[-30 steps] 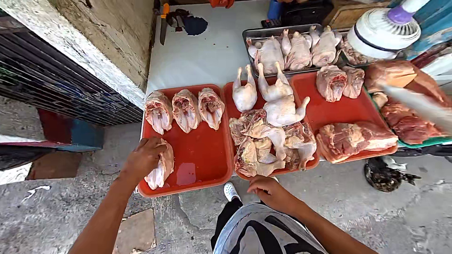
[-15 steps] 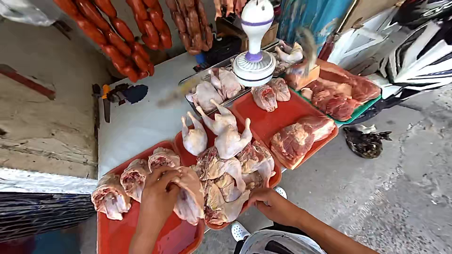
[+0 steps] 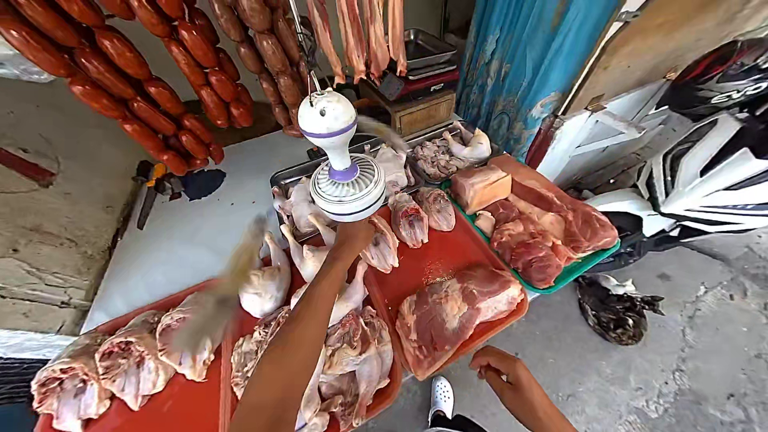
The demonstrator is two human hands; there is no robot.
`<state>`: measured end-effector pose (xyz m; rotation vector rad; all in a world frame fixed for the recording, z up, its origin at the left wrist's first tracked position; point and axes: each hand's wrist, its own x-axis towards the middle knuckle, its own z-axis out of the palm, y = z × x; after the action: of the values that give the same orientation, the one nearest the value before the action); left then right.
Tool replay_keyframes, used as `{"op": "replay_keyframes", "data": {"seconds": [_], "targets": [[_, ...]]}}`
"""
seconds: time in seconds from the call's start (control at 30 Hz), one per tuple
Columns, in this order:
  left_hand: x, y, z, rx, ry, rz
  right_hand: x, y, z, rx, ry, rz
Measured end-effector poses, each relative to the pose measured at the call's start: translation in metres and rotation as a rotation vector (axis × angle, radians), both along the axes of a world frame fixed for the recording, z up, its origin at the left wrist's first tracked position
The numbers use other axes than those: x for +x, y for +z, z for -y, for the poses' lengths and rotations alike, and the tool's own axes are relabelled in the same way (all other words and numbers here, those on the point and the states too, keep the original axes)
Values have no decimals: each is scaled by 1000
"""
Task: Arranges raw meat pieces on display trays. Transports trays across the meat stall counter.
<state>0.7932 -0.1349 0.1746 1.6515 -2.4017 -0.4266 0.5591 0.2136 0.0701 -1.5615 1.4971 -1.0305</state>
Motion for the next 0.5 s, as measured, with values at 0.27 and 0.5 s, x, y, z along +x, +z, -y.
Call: {"op": "replay_keyframes", "data": {"seconds": [0.27, 0.5], "targets": [[-27, -64, 43, -8, -131, -93, -42, 8, 23, 11, 1, 26], [32, -43, -79, -97, 28, -535, 21, 17, 72, -5, 343, 185]]}}
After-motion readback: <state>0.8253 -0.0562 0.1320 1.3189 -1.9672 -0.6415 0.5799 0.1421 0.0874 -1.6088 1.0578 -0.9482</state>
